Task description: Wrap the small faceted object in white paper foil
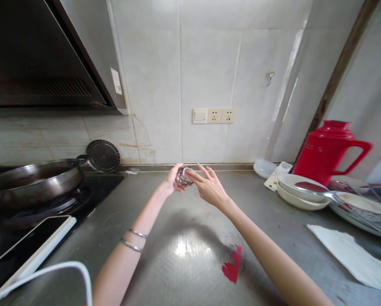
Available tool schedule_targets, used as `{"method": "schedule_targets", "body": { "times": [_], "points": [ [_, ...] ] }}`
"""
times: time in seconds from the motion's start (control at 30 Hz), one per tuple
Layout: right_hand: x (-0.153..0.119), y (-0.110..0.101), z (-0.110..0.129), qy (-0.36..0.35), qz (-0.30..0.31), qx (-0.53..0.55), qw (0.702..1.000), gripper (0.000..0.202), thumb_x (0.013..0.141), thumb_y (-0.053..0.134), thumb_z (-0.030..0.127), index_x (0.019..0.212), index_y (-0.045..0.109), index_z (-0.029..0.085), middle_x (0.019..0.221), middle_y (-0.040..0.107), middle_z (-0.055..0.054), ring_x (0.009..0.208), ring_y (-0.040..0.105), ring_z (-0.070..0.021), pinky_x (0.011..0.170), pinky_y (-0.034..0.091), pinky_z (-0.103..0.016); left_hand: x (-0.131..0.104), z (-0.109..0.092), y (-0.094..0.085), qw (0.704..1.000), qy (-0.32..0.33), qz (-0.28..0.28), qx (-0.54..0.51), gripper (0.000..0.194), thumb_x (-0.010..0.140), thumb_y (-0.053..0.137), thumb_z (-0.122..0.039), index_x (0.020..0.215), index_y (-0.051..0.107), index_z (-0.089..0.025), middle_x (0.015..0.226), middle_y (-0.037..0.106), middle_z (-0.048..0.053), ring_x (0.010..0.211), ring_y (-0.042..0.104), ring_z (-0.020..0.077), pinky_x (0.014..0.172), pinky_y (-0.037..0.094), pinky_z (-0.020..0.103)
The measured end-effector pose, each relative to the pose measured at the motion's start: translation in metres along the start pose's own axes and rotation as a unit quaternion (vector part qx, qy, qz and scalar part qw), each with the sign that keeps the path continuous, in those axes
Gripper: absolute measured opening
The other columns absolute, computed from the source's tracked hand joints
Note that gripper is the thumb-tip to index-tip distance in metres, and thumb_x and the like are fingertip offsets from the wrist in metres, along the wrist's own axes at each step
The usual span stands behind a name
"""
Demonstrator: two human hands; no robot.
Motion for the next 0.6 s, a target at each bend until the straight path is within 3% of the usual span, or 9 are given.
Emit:
{"method": "schedule_targets", "body": {
  "times": [0.07,0.13,0.3,0.37,0.43,0.53,0.6],
  "points": [
    [0.0,0.003,0.002,0.008,0.008,0.0,1.0,0.072,0.077,0.045,0.003,0.143,0.032,0.026,0.15,0.034,0.004,0.139,0.02,-0.0303,0.109,0.021,-0.051,0.0,-0.001,-0.004,1.0,-0.01,0.003,0.017,0.054,0.083,0.033,-0.058,0.076,0.063,-0.014,0.058,0.067,0.011,0.034,0.054,0.0159,0.03,0.038,0.023],
    [0.001,0.005,0.006,0.027,0.017,0.024,0.999,0.069,0.076,0.045,0.003,0.141,0.037,0.025,0.148,0.036,0.002,0.135,0.028,-0.0297,0.106,0.028,-0.049,0.001,0.0,-0.005,1.0,0.01,-0.018,0.016,0.052,0.083,0.035,-0.058,0.075,0.063,-0.014,0.056,0.066,0.009,0.033,0.053,0.0148,0.03,0.037,0.022],
    [0.007,0.002,0.02,0.106,0.03,0.203,0.973,0.059,0.07,0.045,0.004,0.124,0.057,0.025,0.132,0.057,-0.003,0.109,0.058,-0.0228,0.085,0.049,-0.034,0.008,0.008,0.0,0.99,0.125,-0.067,-0.005,0.048,0.079,0.045,-0.058,0.07,0.061,-0.013,0.046,0.057,0.002,0.031,0.046,0.01,0.03,0.031,0.019],
    [0.009,-0.001,0.026,0.145,0.029,0.322,0.935,0.057,0.066,0.046,0.005,0.118,0.061,0.023,0.109,0.07,-0.004,0.087,0.067,-0.0206,0.075,0.053,-0.03,0.01,0.01,0.002,0.981,0.173,-0.084,-0.018,0.047,0.077,0.048,-0.058,0.073,0.061,-0.013,0.047,0.057,0.001,0.031,0.045,0.0096,0.03,0.029,0.019],
    [0.011,-0.005,0.033,0.171,0.036,0.46,0.87,0.057,0.064,0.046,0.007,0.117,0.061,0.021,0.085,0.073,-0.003,0.067,0.068,-0.0177,0.063,0.054,-0.027,0.01,0.011,0.004,0.973,0.211,-0.089,-0.036,0.048,0.076,0.048,-0.058,0.079,0.063,-0.012,0.051,0.061,0.003,0.032,0.047,0.0101,0.031,0.028,0.019],
    [0.014,-0.007,0.04,0.176,0.029,0.615,0.768,0.061,0.065,0.043,0.009,0.123,0.057,0.02,0.087,0.071,-0.002,0.06,0.069,-0.0155,0.052,0.053,-0.023,0.008,0.009,0.005,0.964,0.245,-0.081,-0.063,0.051,0.076,0.046,-0.059,0.084,0.062,-0.011,0.056,0.064,0.005,0.035,0.05,0.0113,0.032,0.028,0.02],
    [0.014,-0.004,0.042,0.174,0.008,0.625,0.761,0.061,0.066,0.042,0.009,0.124,0.055,0.02,0.087,0.071,-0.003,0.059,0.069,-0.0149,0.052,0.053,-0.022,0.006,0.007,0.005,0.961,0.257,-0.079,-0.064,0.049,0.076,0.046,-0.057,0.084,0.062,-0.011,0.057,0.065,0.005,0.036,0.05,0.0114,0.032,0.028,0.02]
  ]
}}
Point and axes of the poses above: each hand's wrist, its own x-axis towards the middle knuckle, its own y-axis out of the palm, z = x × y, the point moved 1 cm from there along x, towards the middle knuckle
